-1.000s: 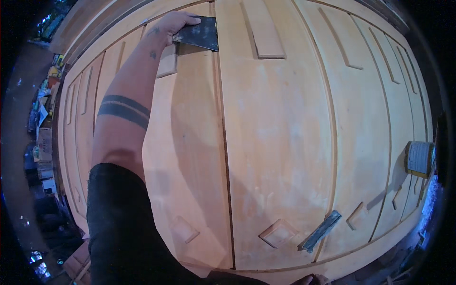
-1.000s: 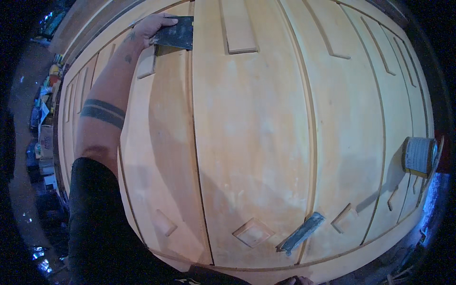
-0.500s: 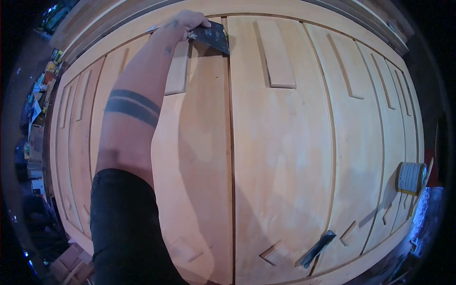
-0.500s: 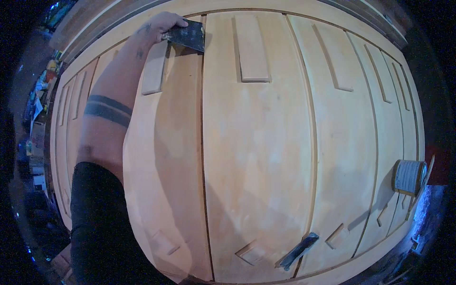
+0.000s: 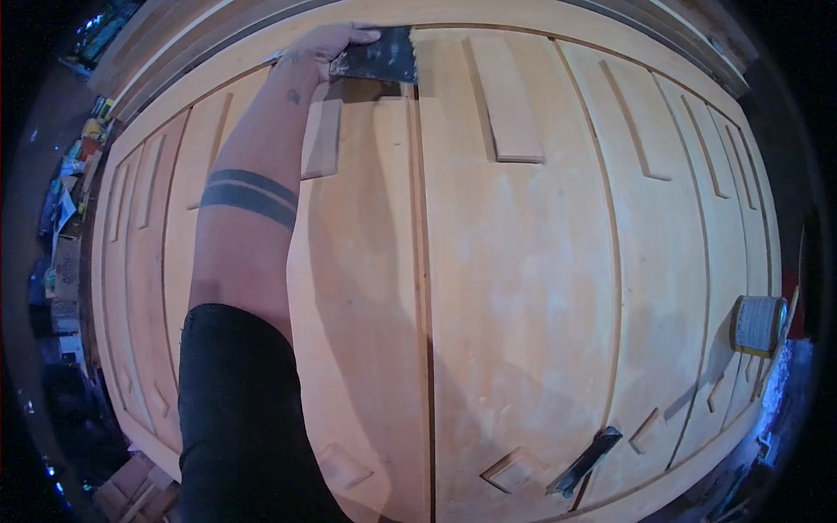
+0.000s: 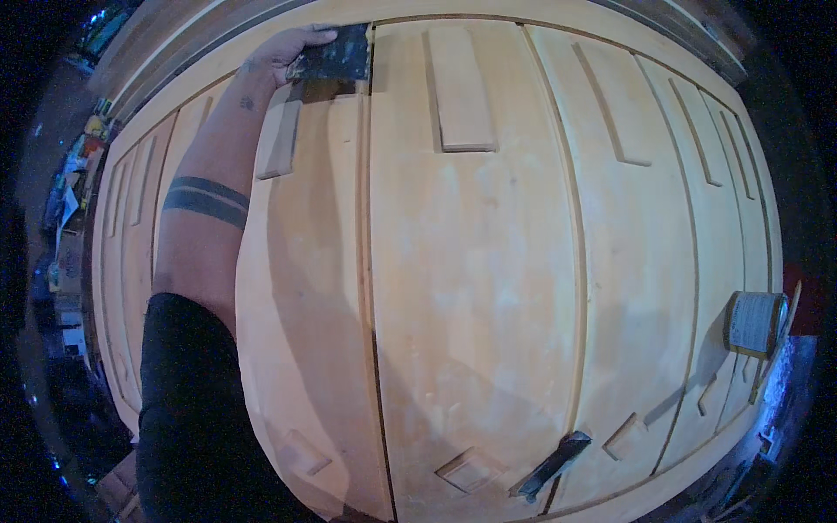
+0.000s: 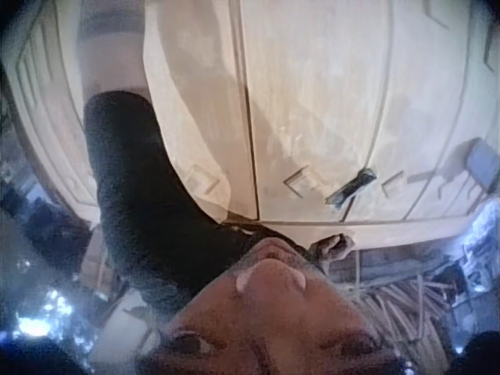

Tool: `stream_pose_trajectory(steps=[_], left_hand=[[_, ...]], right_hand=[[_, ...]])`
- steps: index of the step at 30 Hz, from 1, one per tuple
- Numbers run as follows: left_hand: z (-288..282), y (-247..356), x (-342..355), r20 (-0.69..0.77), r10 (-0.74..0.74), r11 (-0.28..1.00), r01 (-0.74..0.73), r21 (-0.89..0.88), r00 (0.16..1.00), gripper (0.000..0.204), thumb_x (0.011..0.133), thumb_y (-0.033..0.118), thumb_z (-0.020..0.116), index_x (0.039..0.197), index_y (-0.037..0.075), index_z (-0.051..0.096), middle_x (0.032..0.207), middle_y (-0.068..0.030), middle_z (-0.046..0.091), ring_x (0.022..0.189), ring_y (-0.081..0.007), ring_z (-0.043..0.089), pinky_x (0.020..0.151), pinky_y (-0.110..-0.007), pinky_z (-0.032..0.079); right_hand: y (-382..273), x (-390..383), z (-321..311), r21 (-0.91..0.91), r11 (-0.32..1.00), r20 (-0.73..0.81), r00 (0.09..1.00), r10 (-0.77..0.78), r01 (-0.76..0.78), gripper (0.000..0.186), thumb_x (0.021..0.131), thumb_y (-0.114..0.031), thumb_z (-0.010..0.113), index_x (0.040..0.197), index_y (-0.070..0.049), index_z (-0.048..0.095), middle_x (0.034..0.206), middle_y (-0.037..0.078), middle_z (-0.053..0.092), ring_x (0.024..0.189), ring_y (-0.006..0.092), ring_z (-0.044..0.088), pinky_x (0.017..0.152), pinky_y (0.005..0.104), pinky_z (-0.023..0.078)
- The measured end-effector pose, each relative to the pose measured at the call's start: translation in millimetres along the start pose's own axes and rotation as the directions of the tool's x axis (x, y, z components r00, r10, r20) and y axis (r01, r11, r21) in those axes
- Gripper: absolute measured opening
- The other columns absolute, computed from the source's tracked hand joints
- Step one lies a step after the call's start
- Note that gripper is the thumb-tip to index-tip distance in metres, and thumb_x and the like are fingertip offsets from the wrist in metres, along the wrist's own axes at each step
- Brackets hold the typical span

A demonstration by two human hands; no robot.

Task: The person uses metal scrapers to smooth out the surface and joints of a large wooden door, then stirs a can of liquid wood finish with a wooden stick and applies the finish to the scraper blades.

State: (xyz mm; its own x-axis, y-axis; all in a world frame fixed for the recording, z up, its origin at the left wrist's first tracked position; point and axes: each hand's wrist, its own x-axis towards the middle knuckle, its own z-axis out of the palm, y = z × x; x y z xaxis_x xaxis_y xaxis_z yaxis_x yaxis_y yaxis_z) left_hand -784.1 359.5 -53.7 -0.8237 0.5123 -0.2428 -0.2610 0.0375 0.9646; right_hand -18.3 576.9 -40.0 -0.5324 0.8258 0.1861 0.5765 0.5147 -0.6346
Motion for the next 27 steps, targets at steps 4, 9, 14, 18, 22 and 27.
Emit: stream_pose_trajectory(steps=[4,9,14,18,22,27], left_hand=[[-2.7,1.4,4.8,-0.11,-0.08,0.987,0.095,0.131,0.991,0.028,0.086,0.009,0.058,0.111,-0.004,0.057,0.096,-0.0123,0.066,0.082,-0.0181,0.066,0.078,-0.031,0.056],[1.4,4.9,12.9,-0.147,-0.089,0.981,0.112,0.159,0.985,0.023,0.084,0.004,0.059,0.105,-0.003,0.06,0.089,-0.0111,0.067,0.072,-0.02,0.067,0.068,-0.033,0.058],[3.5,10.5,-2.3,-0.156,-0.032,0.992,0.05,0.116,0.987,0.028,0.085,0.007,0.058,0.11,-0.005,0.058,0.095,-0.0123,0.066,0.08,-0.0184,0.066,0.076,-0.032,0.056],[8.5,10.5,11.6,-0.155,-0.054,0.978,0.084,0.189,0.986,0.028,0.085,0.007,0.058,0.11,-0.004,0.058,0.097,-0.0119,0.066,0.083,-0.0182,0.066,0.078,-0.032,0.055],[15.1,13.7,1.2,-0.012,-0.05,0.998,0.05,0.035,0.999,0.026,0.085,0.007,0.058,0.109,-0.003,0.059,0.098,-0.012,0.066,0.084,-0.0181,0.066,0.079,-0.032,0.055],[22.6,16.8,-26.9,-0.035,-0.067,0.998,0.067,-0.009,0.997,0.029,0.086,0.009,0.057,0.114,-0.002,0.057,0.102,-0.0118,0.065,0.087,-0.018,0.065,0.08,-0.035,0.055]], right_hand=[[-16.9,9.2,12.0,-0.019,0.994,-0.047,0.993,-0.109,0.108,0.021,0.088,-0.018,0.055,0.085,0.003,0.055,0.075,0.015,0.053,0.065,0.0259,0.047,0.061,0.0355,0.039],[-16.9,11.2,9.8,-0.026,0.992,-0.034,0.992,-0.12,0.119,0.022,0.088,-0.019,0.055,0.084,0.003,0.055,0.074,0.015,0.053,0.064,0.0262,0.047,0.06,0.0354,0.039],[20.5,-1.1,6.3,-0.147,0.934,-0.074,0.938,-0.339,0.326,0.023,0.088,-0.019,0.054,0.083,0.003,0.055,0.073,0.015,0.053,0.062,0.0265,0.047,0.058,0.0356,0.039],[-29.1,18.1,6.3,-0.089,0.977,0.001,0.98,-0.197,0.196,0.018,0.087,-0.015,0.053,0.084,0.002,0.055,0.069,0.014,0.052,0.055,0.0254,0.044,0.052,0.0352,0.038],[8.5,-3.8,2.7,0.065,0.998,-0.107,0.994,-0.008,0.015,0.013,0.086,-0.012,0.054,0.085,0.001,0.055,0.068,0.011,0.051,0.055,0.0234,0.043,0.052,0.0339,0.038],[-1.8,4.6,-13.1,0.065,0.996,0.037,0.998,-0.057,0.055,0.016,0.086,-0.016,0.059,0.089,-0.001,0.054,0.074,0.007,0.049,0.058,0.018,0.042,0.052,0.0316,0.036]])
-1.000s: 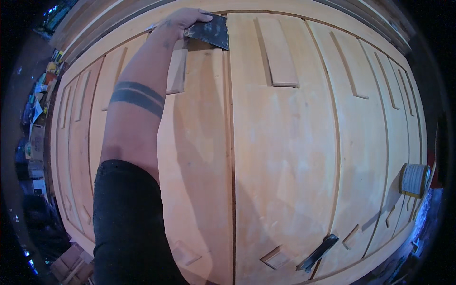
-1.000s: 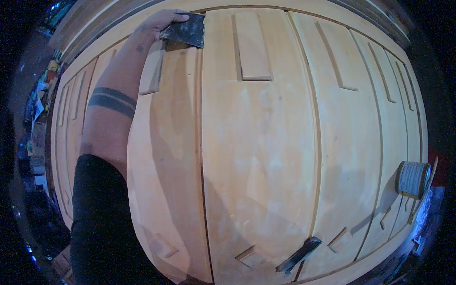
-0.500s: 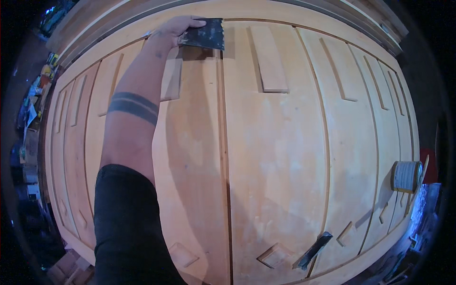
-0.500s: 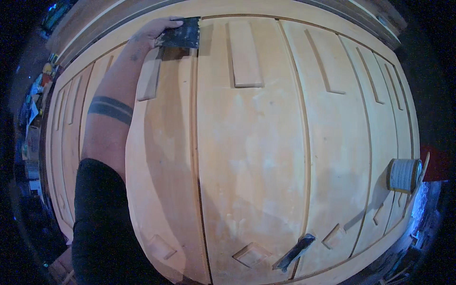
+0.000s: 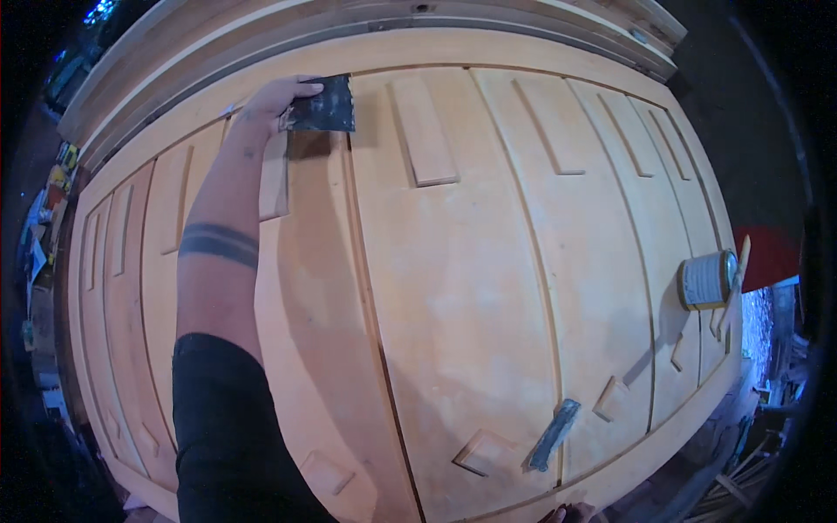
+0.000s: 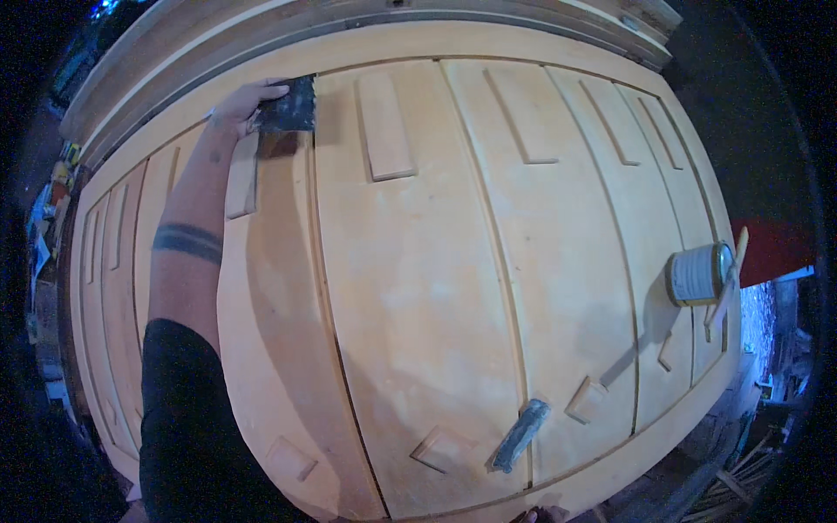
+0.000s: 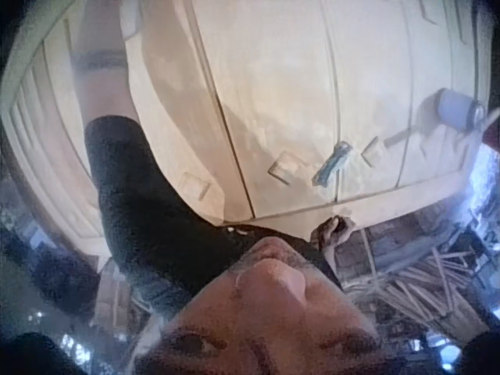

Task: The person uses metal scrapers to smooth out the surface and joints of a large wooden door, then stirs a can of liquid wood finish with a wooden stick and applies the finish to the scraper blades.

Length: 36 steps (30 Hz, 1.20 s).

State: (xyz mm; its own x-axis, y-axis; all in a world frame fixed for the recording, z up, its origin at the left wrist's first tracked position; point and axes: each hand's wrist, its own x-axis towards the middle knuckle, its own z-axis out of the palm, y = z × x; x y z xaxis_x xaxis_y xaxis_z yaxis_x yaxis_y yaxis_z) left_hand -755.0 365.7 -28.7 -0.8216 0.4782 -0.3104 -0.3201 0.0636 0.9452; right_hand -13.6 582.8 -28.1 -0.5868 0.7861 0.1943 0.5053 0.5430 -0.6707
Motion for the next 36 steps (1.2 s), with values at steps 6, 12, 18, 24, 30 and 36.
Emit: stream_pose_trajectory(steps=[6,12,18,24,30,36], left_hand=[[74.8,19.2,-134.9,-0.017,0.059,0.996,-0.06,-0.069,0.998,0.031,0.086,0.006,0.056,0.116,-0.002,0.055,0.102,-0.012,0.065,0.087,-0.0205,0.066,0.081,-0.035,0.054],[139.0,-13.3,-297.1,-0.008,0.11,0.899,-0.103,-0.426,0.994,0.036,0.086,0.005,0.055,0.121,-0.005,0.05,0.106,-0.0135,0.063,0.095,-0.0214,0.064,0.088,-0.035,0.051],[278.3,-81.3,-462.0,-0.001,-0.121,0.601,0.072,-0.796,0.993,0.029,0.095,0.017,0.045,0.117,0.0,0.053,0.107,-0.0109,0.063,0.096,-0.0226,0.063,0.087,-0.036,0.051],[348.6,-158.3,-579.7,-0.326,-0.265,0.593,-0.113,-0.797,0.907,0.027,0.094,0.021,0.051,0.11,-0.001,0.056,0.098,-0.0093,0.065,0.091,-0.0193,0.063,0.082,-0.032,0.051],[280.5,-170.8,-672.1,-0.536,0.162,0.904,0.094,0.418,0.829,0.033,0.084,0.021,0.064,0.109,0.001,0.058,0.101,-0.0142,0.062,0.094,-0.0235,0.058,0.083,-0.036,0.046],[220.8,-215.1,-736.7,-0.559,0.41,0.3,0.472,0.829,0.721,0.077,0.071,0.036,0.073,0.135,0.007,0.04,0.14,-0.0197,0.033,0.127,-0.0408,0.032,0.102,-0.064,0.019]], right_hand=[[3.8,-2.1,-8.1,-0.023,0.999,-0.047,0.998,-0.037,0.035,0.016,0.086,-0.016,0.059,0.088,-0.002,0.051,0.075,0.007,0.048,0.06,0.0171,0.045,0.052,0.0289,0.038],[18.1,-3.1,-7.5,0.235,0.964,-0.092,0.99,-0.104,0.123,0.019,0.086,-0.018,0.06,0.087,-0.001,0.052,0.076,0.006,0.048,0.061,0.0149,0.045,0.053,0.028,0.039],[-28.3,8.5,-11.6,0.585,0.807,0.544,0.775,-0.321,-0.076,0.04,0.085,-0.017,0.06,0.118,0.001,0.047,0.111,0.014,0.052,0.088,0.0207,0.057,0.076,0.0322,0.048],[-81.0,-44.8,9.9,0.63,0.546,0.753,0.607,-0.256,-0.552,0.032,0.095,-0.018,0.05,0.119,0.002,0.048,0.109,0.008,0.058,0.094,0.0172,0.057,0.084,0.0307,0.046],[-86.0,-72.0,-6.7,0.519,0.445,0.854,0.46,-0.241,-0.73,0.033,0.094,-0.022,0.053,0.117,0.001,0.048,0.107,0.009,0.06,0.094,0.0168,0.06,0.08,0.0304,0.049],[-74.5,-99.2,-6.4,0.498,0.54,0.866,0.413,-0.282,-0.678,0.037,0.087,-0.009,0.058,0.121,0.001,0.045,0.109,0.009,0.059,0.1,0.0199,0.057,0.088,0.034,0.047]])
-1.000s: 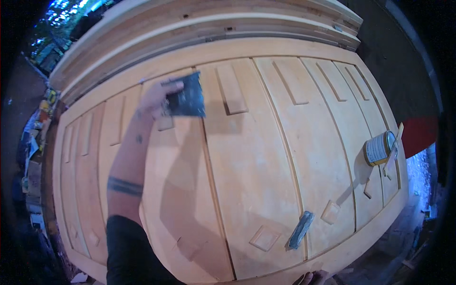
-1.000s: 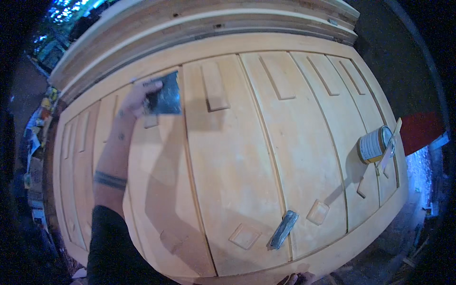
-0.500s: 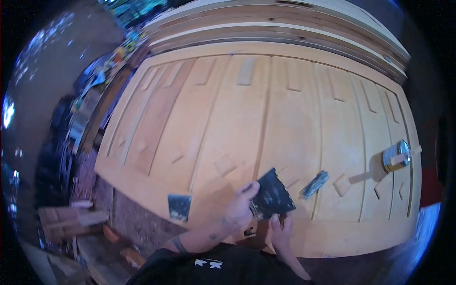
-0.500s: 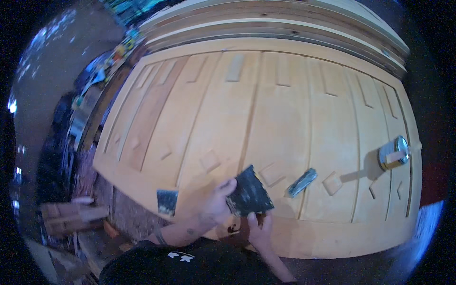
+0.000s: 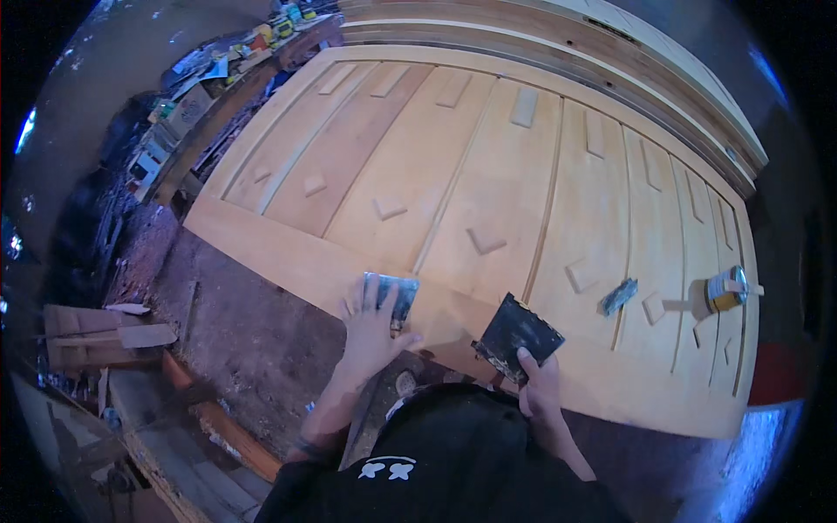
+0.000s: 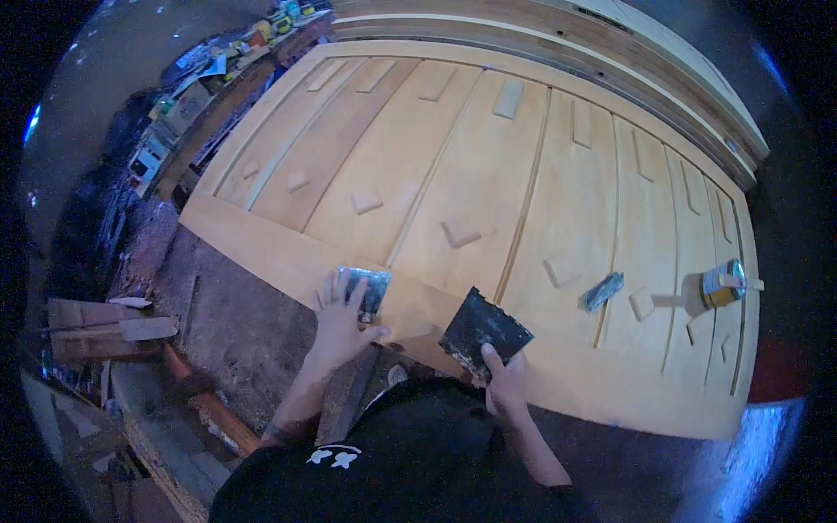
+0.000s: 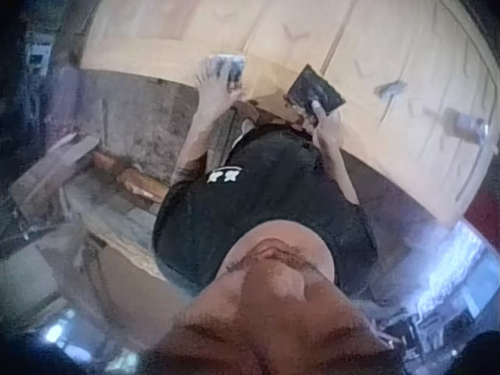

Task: The person uses metal scrapers to smooth out the surface and joints of a large wooden door, then stirs a can of liquid wood finish with a wooden stick and applies the finish to the scraper blades.

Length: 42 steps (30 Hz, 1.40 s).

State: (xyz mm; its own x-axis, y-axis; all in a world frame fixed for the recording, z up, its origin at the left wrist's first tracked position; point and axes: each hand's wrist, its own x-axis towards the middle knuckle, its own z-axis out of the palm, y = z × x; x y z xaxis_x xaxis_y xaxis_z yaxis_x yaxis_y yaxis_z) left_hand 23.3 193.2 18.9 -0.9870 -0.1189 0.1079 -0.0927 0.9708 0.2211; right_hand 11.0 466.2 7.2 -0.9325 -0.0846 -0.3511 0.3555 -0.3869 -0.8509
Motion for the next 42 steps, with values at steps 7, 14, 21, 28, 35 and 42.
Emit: stream_pose_trajectory(steps=[7,14,21,28,35,42], left_hand=[[30.8,-37.1,-45.9,0.058,0.272,0.947,-0.278,0.16,0.96,0.058,0.077,0.013,0.055,0.133,0.007,0.042,0.121,-0.0203,0.046,0.115,-0.0395,0.043,0.1,-0.062,0.024],[-9.4,-56.0,-26.0,0.092,0.316,0.946,-0.321,0.052,0.944,0.052,0.074,0.008,0.058,0.125,0.007,0.049,0.102,-0.0171,0.054,0.094,-0.0358,0.054,0.079,-0.047,0.045],[-58.3,-50.5,-41.5,-0.11,0.584,0.686,-0.561,-0.463,0.805,0.061,0.066,0.01,0.069,0.126,0.015,0.054,0.112,-0.0149,0.049,0.111,-0.0364,0.049,0.091,-0.044,0.046],[-66.4,-50.0,-80.6,-0.007,0.686,0.718,-0.679,-0.153,0.727,0.058,0.072,0.019,0.065,0.128,0.015,0.05,0.124,-0.0173,0.038,0.124,-0.0415,0.031,0.104,-0.058,0.027],[-72.7,-25.2,-118.3,0.054,0.522,0.852,-0.524,0.021,0.851,0.052,0.078,0.016,0.058,0.129,0.011,0.048,0.123,-0.0199,0.038,0.121,-0.0431,0.033,0.101,-0.061,0.026],[-75.5,29.2,-144.3,0.039,0.36,0.929,-0.362,0.074,0.932,0.056,0.077,0.011,0.058,0.131,0.014,0.046,0.125,-0.0197,0.039,0.121,-0.0432,0.034,0.1,-0.061,0.028]], right_hand=[[30.8,-21.3,41.4,-0.158,0.986,0.043,0.998,-0.046,0.053,0.045,0.081,0.003,0.06,0.123,0.001,0.042,0.111,0.009,0.058,0.103,0.0193,0.057,0.092,0.0335,0.045],[15.1,-43.4,87.1,0.123,0.988,-0.053,0.994,0.096,-0.089,0.025,0.088,-0.008,0.055,0.111,0.0,0.053,0.101,0.008,0.062,0.091,0.0194,0.061,0.083,0.0328,0.049],[35.6,-62.5,69.9,0.182,0.98,-0.182,0.982,-0.04,0.074,0.017,0.086,-0.007,0.059,0.101,0.001,0.06,0.095,0.007,0.064,0.084,0.0138,0.062,0.077,0.0303,0.049],[35.3,-58.3,80.6,-0.191,0.977,0.048,0.995,-0.082,0.09,0.021,0.087,-0.014,0.063,0.098,0.004,0.062,0.09,0.005,0.066,0.079,0.0101,0.059,0.073,0.027,0.048],[26.4,-54.3,97.7,0.018,0.993,0.117,0.986,-0.12,0.119,0.025,0.089,-0.017,0.06,0.104,0.002,0.06,0.095,0.005,0.063,0.085,0.0107,0.057,0.078,0.0269,0.045],[20.9,-49.6,75.6,0.038,0.984,0.146,0.973,-0.18,0.176,0.025,0.092,-0.019,0.056,0.106,0.001,0.058,0.094,0.003,0.061,0.086,0.0111,0.055,0.079,0.0275,0.044]])
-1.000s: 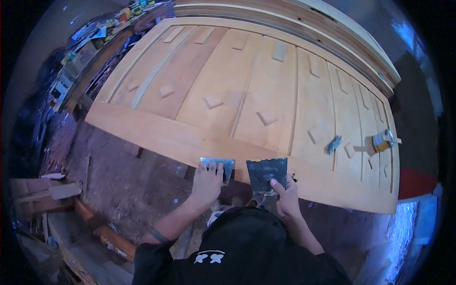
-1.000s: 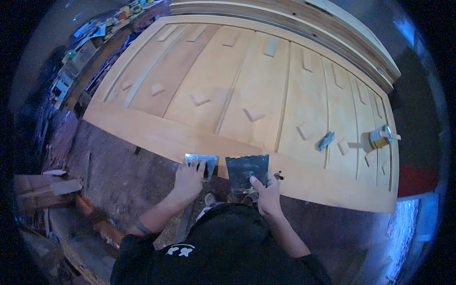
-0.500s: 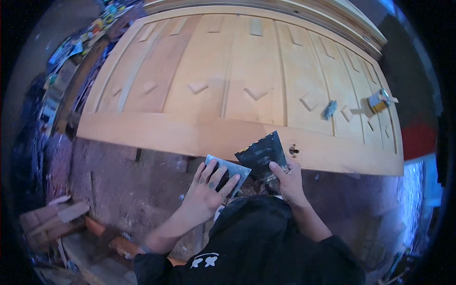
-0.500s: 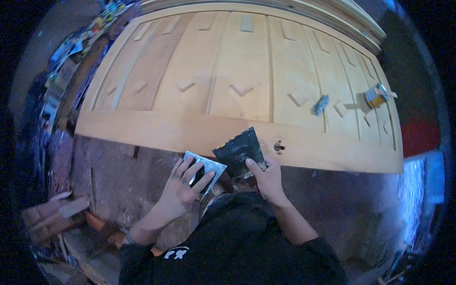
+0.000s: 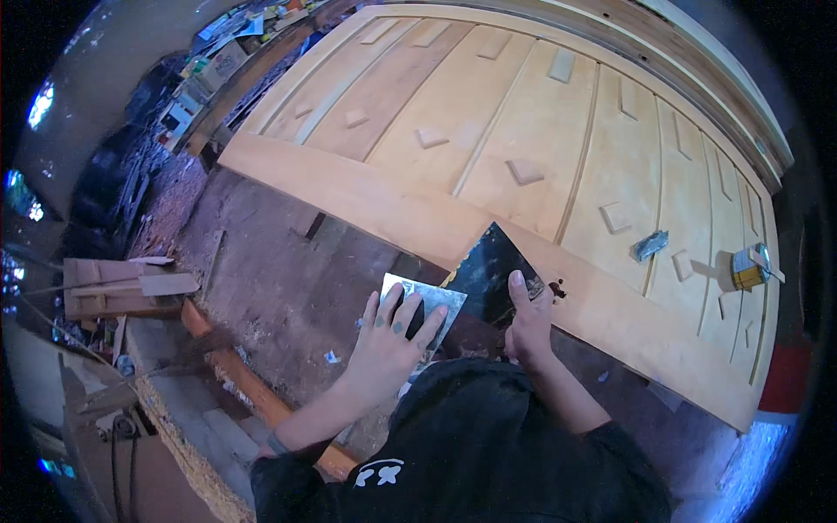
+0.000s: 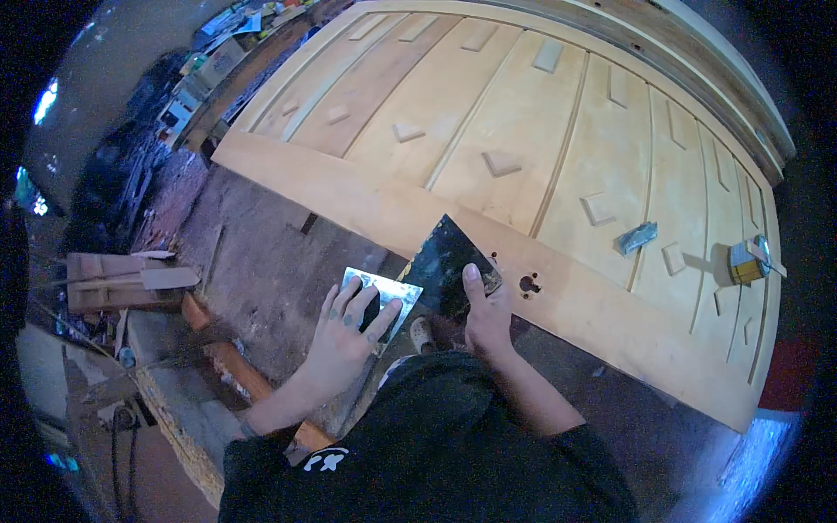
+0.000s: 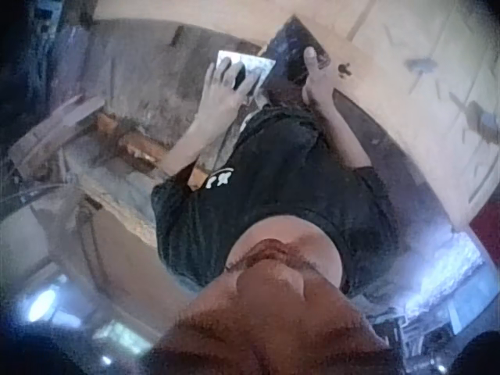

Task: The person uses metal scrapers to smooth out the surface and joints of a large wooden door, then stirs a can of liquid wood finish with a wooden stick and applies the finish to the scraper blades.

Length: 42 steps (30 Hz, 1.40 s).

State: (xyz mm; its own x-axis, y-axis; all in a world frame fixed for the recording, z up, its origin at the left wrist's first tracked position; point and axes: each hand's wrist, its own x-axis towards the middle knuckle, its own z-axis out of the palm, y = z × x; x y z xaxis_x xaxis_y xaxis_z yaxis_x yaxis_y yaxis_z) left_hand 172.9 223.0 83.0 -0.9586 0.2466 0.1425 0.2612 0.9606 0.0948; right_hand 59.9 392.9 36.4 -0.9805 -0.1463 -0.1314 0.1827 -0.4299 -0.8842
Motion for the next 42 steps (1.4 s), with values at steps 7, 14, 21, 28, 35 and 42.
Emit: stream_pose_trajectory(steps=[7,14,21,28,35,42], left_hand=[[3.8,38.1,4.4,-0.027,-0.093,0.996,0.093,-0.016,0.995,0.056,0.076,0.007,0.056,0.131,0.017,0.047,0.124,-0.0181,0.04,0.121,-0.0419,0.036,0.1,-0.058,0.031],[0.9,44.3,21.6,-0.03,-0.064,0.997,0.066,0.047,0.997,0.051,0.077,0.011,0.057,0.128,0.012,0.049,0.121,-0.0206,0.045,0.119,-0.0455,0.037,0.097,-0.061,0.032],[-23.6,4.8,36.9,-0.201,-0.363,0.849,0.234,-0.474,0.91,0.045,0.073,-0.013,0.055,0.114,0.005,0.061,0.105,-0.0162,0.06,0.094,-0.0282,0.061,0.083,-0.035,0.05],[5.4,-17.9,-20.8,0.352,-0.738,-0.383,0.073,-0.921,0.575,0.022,0.089,0.006,0.053,0.109,-0.002,0.057,0.099,-0.007,0.065,0.088,-0.0196,0.065,0.08,-0.036,0.054],[48.0,-19.1,-88.3,0.58,-0.706,-0.707,-0.358,-0.61,0.406,0.015,0.091,0.019,0.056,0.1,0.007,0.058,0.089,-0.0051,0.066,0.064,-0.0114,0.063,0.045,-0.02,0.049],[32.6,2.1,-123.7,0.688,-0.594,-0.798,-0.196,-0.57,0.418,0.024,0.09,0.024,0.055,0.096,0.002,0.06,0.072,-0.0033,0.064,0.043,-0.0084,0.053,0.031,-0.019,0.033]], right_hand=[[-2.3,5.6,-34.1,-0.088,0.993,0.051,0.996,0.078,-0.073,0.024,0.091,-0.023,0.058,0.097,0.0,0.061,0.086,0.003,0.062,0.076,0.0099,0.055,0.07,0.0262,0.046],[-3.4,-2.9,-46.8,-0.126,0.988,0.231,0.966,0.113,-0.085,0.025,0.09,-0.021,0.058,0.099,0.002,0.061,0.084,0.002,0.062,0.075,0.0098,0.055,0.069,0.0261,0.046],[11.9,-5.6,-64.5,-0.276,0.961,0.33,0.941,0.073,0.022,0.026,0.089,-0.021,0.058,0.1,0.002,0.061,0.085,0.001,0.061,0.076,0.0093,0.054,0.068,0.0275,0.045],[31.1,-3.3,-36.8,-0.352,0.931,0.433,0.864,0.256,-0.099,0.025,0.089,-0.023,0.058,0.09,0.001,0.061,0.076,0.0,0.06,0.07,0.0073,0.051,0.063,0.0257,0.043],[61.3,-17.9,40.1,-0.35,0.934,0.539,0.798,0.267,-0.076,0.021,0.091,-0.018,0.057,0.085,0.002,0.06,0.07,-0.002,0.057,0.066,0.0053,0.049,0.059,0.0238,0.042],[116.1,-5.4,91.4,-0.291,0.957,0.599,0.78,0.182,0.0,0.018,0.089,-0.016,0.058,0.085,0.002,0.061,0.07,0.001,0.06,0.067,0.0073,0.052,0.061,0.0248,0.044]])
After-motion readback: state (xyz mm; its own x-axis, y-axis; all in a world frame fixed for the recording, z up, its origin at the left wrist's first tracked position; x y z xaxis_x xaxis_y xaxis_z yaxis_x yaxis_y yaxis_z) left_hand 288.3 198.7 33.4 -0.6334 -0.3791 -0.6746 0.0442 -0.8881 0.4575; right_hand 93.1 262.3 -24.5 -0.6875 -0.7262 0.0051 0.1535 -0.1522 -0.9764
